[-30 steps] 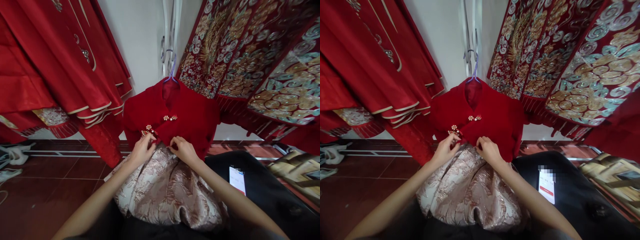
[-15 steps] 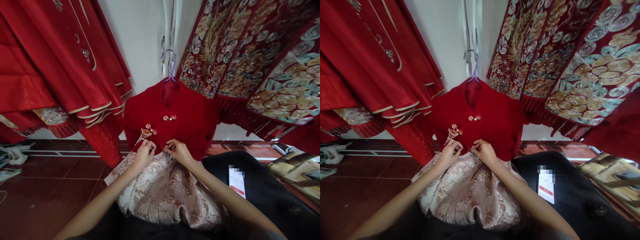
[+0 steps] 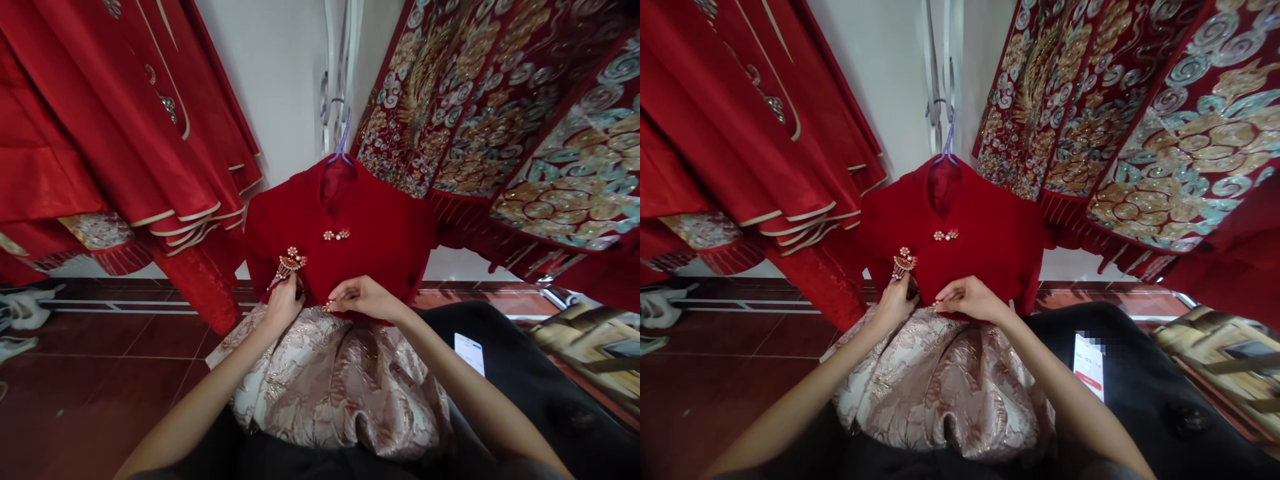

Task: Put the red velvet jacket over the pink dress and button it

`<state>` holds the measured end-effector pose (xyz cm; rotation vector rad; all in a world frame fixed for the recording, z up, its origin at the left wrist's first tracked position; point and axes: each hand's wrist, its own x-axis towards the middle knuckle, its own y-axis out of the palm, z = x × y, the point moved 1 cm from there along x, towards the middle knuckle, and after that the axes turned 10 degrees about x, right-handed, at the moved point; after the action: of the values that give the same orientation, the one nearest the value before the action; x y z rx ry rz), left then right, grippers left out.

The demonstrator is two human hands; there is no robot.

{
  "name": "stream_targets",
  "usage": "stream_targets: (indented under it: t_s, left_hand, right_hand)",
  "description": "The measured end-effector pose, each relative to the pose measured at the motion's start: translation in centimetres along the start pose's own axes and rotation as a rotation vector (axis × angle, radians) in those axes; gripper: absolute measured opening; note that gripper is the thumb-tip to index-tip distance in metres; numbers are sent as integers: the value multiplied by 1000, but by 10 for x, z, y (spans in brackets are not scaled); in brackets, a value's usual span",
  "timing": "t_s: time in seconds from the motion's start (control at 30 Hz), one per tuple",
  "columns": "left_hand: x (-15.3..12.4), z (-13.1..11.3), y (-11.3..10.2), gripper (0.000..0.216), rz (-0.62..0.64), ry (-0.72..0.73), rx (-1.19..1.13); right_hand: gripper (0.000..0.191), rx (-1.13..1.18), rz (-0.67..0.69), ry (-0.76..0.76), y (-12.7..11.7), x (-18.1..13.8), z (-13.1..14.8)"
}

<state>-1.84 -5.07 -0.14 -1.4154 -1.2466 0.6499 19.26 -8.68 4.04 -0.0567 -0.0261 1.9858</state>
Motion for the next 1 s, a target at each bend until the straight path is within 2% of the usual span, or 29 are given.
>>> stream_targets:
  t_s: [0.1,0.17,0.23,0.33,0.5,0.63,0.73,0.87,1.0]
  left_hand:
    - [0,4,6,26,-28,-6,-41]
    - [1,6,9,23,-61,-19,-45]
    - [2,7,10,21,-81,-41,-25]
    - [5,10,5,17,-97,-52,-46]
    - [10,19,-2,11,-104,-79,-331]
    - [16,29,-3,18,-70,-88,-503]
    - [20,34,-3,23,9,-78,-591]
    - [21,36,-4,27,76,-68,-658]
    - [20,37,-2,29,59,-64,-677]
  right_hand:
    - [19,68,12,-82,16,4,17]
    - [20,36,-75,-173,26,13,16]
    - [21,-35,-194,-242,33,25,5]
    - [13,-134,-311,-231,36,43,-20]
    - [10,-365,-467,-216,29,61,-46]
    - [10,-363,-429,-240,28,65,-49]
    - [13,-295,-395,-222,31,65,-47]
    - [12,-297,-458,-240,36,67,-48]
    - [8,-380,-459,-319,39,68,-52]
